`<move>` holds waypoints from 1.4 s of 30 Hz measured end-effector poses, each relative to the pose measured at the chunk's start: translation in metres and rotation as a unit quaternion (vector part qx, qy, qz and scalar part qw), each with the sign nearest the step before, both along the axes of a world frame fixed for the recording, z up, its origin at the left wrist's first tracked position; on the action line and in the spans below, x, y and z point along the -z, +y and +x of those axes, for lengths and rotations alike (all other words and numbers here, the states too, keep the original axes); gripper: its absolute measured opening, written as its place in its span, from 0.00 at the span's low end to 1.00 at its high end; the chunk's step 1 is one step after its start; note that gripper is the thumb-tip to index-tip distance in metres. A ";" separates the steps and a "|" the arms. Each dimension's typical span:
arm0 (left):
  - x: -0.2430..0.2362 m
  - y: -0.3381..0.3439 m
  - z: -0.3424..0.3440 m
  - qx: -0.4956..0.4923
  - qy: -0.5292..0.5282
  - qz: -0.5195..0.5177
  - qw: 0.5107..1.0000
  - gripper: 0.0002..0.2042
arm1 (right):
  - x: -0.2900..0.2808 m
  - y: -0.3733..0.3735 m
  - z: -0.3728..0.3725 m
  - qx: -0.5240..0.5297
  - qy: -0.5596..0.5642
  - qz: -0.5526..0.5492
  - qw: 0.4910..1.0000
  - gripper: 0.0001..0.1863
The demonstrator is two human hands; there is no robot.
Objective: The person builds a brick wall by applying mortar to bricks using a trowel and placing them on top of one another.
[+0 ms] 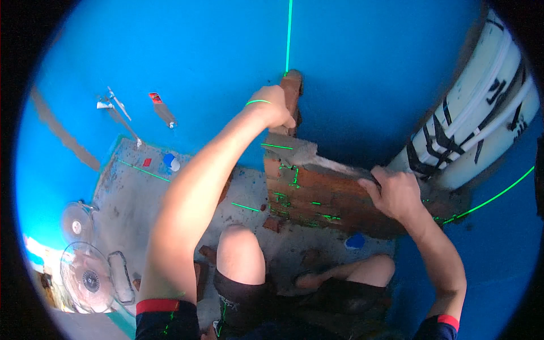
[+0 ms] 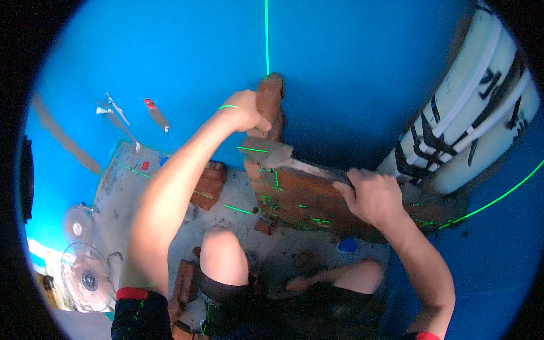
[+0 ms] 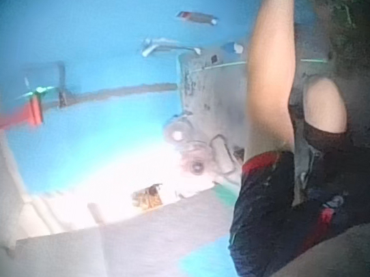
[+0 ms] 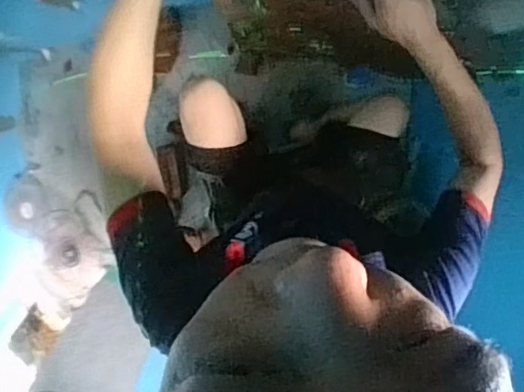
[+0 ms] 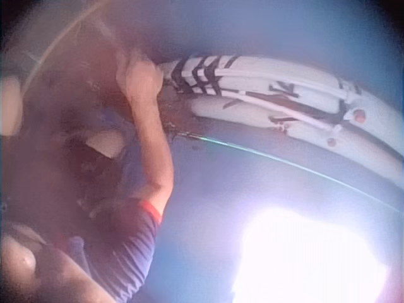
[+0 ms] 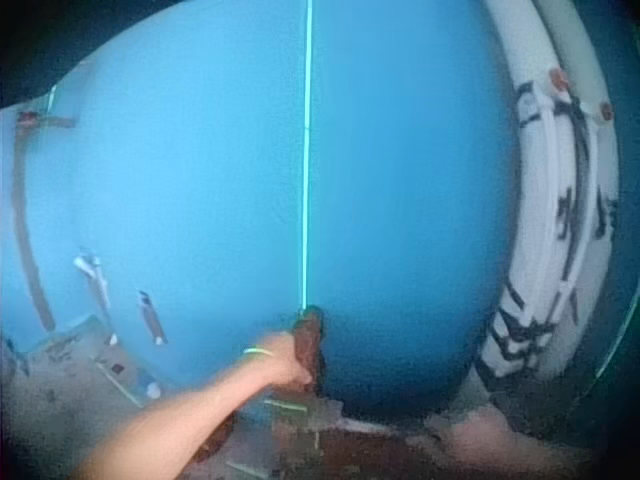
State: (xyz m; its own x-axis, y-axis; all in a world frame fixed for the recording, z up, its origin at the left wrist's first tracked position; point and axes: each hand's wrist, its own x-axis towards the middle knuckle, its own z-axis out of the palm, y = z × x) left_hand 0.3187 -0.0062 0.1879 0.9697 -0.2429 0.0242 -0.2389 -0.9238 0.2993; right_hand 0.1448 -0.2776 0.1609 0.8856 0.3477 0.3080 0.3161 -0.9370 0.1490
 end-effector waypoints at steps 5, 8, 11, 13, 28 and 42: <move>-0.003 0.014 -0.016 -0.016 0.015 -0.029 0.999 0.34 | 0.010 -0.018 -0.040 0.007 0.069 0.060 0.996 0.18; 0.018 0.020 -0.046 -0.065 -0.036 -0.190 0.979 0.50 | 0.000 -0.052 -0.080 0.044 0.124 0.141 0.981 0.15; 0.066 0.023 -0.100 -0.156 -0.224 -0.458 0.846 0.19 | 0.020 -0.080 -0.116 -0.006 0.055 0.246 0.968 0.13; 0.110 -0.002 -0.131 -0.138 -0.266 -0.576 0.761 0.07 | 0.012 -0.043 -0.138 0.060 0.086 0.358 0.928 0.19; 0.137 -0.048 -0.126 -0.041 -0.262 -0.639 0.722 0.14 | -0.066 0.062 -0.144 0.081 0.282 0.677 0.675 0.14; 0.120 -0.047 -0.102 0.000 -0.143 -0.670 0.729 0.30 | -0.113 0.247 -0.019 0.232 0.535 0.638 0.502 0.22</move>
